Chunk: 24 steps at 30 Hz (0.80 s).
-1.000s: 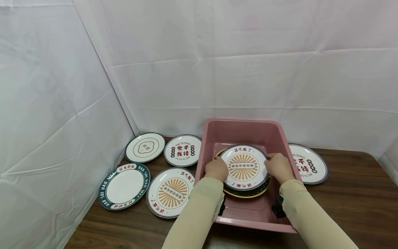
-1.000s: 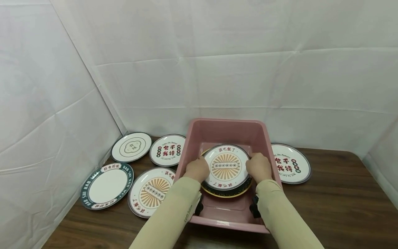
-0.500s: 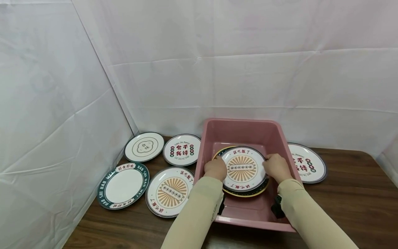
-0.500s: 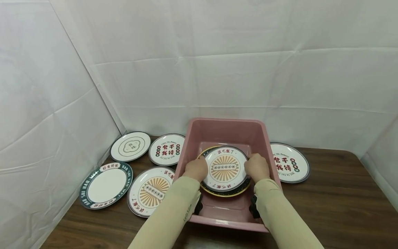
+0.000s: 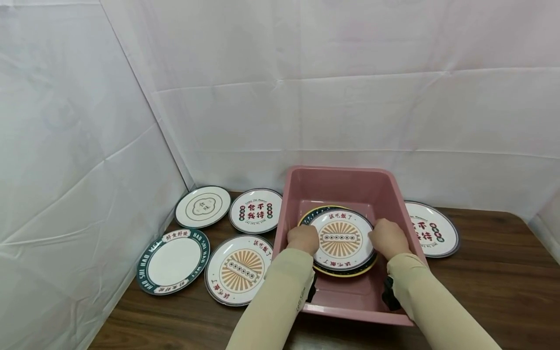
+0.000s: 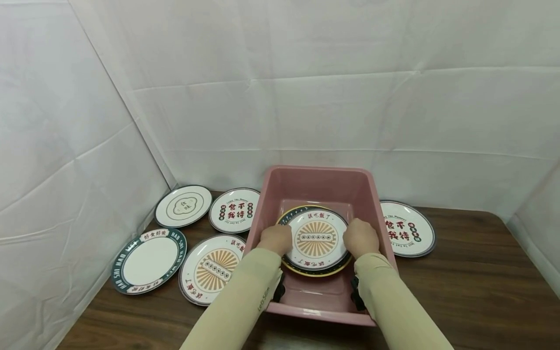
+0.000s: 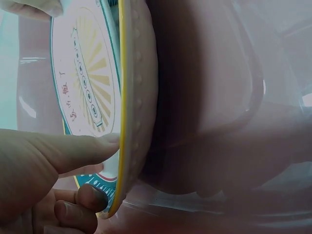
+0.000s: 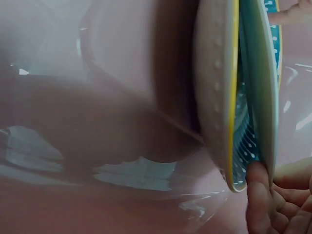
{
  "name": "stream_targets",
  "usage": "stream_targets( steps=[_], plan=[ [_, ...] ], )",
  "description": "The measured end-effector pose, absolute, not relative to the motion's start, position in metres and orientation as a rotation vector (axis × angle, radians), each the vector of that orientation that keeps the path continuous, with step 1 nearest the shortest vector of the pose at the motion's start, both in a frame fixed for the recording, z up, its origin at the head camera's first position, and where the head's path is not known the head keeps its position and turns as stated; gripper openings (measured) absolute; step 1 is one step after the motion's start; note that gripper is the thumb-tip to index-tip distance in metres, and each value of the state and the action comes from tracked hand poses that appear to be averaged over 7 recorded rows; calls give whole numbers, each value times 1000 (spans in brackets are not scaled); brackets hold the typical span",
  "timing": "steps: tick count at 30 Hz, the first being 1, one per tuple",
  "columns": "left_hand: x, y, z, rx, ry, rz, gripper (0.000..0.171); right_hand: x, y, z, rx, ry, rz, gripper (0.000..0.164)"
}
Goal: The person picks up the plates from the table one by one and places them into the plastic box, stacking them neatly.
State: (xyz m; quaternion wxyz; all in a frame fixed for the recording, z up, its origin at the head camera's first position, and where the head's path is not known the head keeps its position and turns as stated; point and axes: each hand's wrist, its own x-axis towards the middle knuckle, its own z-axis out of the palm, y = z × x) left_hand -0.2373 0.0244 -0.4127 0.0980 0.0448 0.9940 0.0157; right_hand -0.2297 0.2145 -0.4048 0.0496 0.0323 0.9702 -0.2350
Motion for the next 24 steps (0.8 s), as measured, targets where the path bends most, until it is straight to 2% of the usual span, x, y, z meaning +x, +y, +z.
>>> stream_targets(
  steps=[5,13,24],
  plan=[
    [-245,25,-424,122,2937,52,17,-230,215,-407,85,2971,-653,19],
    [-234,23,-408,130,2941,93,17,-228,213,-407,64,2989,-604,18],
    [-234,24,-409,132,2947,67,18,-230,210,-409,58,2958,-561,16]
  ],
)
